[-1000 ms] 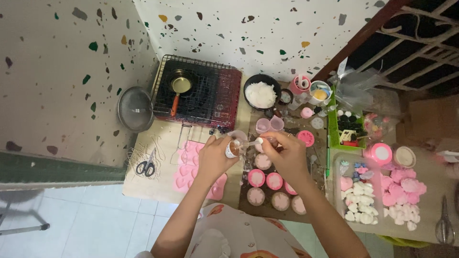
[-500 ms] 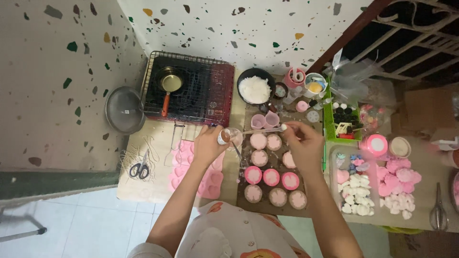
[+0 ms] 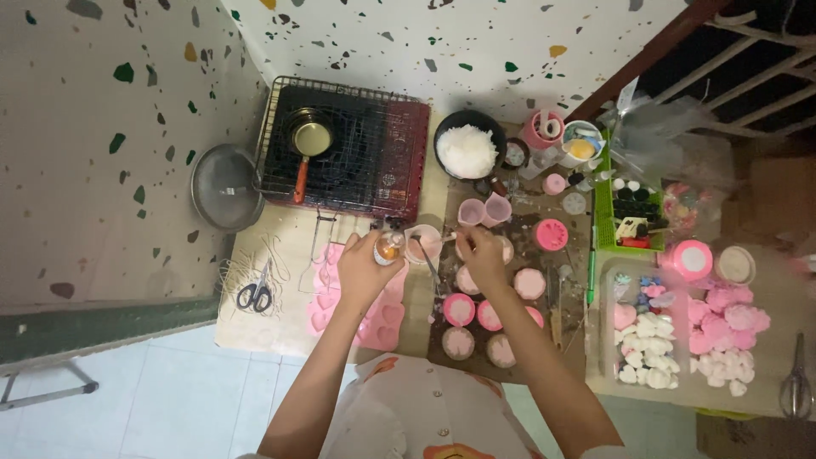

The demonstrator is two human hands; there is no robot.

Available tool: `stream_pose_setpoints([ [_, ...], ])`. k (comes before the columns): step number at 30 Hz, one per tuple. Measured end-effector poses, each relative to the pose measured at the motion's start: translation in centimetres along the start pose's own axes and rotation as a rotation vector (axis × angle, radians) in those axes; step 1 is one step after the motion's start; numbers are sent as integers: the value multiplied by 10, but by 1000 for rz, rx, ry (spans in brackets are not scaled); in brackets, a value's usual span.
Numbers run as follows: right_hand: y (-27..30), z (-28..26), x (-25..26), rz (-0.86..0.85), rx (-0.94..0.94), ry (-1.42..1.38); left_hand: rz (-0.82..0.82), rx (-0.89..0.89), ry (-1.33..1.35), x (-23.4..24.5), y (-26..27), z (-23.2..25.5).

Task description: Prepare materials and pour liquid into heart-shaped molds for candle or soap making.

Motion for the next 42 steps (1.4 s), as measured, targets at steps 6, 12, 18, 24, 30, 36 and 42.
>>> stream_pose_setpoints([
  [6,7,-2,-20,-52,72,-66,66,46,-21,16,15,-3],
  [12,7,-8,-21,-2,194,0,41,116,-34,19,24,-15],
  [18,9,-14,-16,69,185,10,55,109,-51,17,26,-18],
  [24,7,-29,-2,70,168,-11,67,95,-57,16,23,-12],
  [30,13,-11,-16,-62,120,5,70,74,-45,15,24,-5],
  [36,16,-17,-9,16,181,33,99,51,-12,20,23,8],
  [42,9,-16,-4,-19,7,19,84,-8,-7,20,21,13],
])
Point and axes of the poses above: each hand's wrist, its own y-axis away from the middle knuckle, its own x-axis out of the back of the hand, z = x × y, the point moved 2 cm from there along -y, towards the middle knuckle, and after that the axes turned 6 degrees about z, right-handed, at the moved point
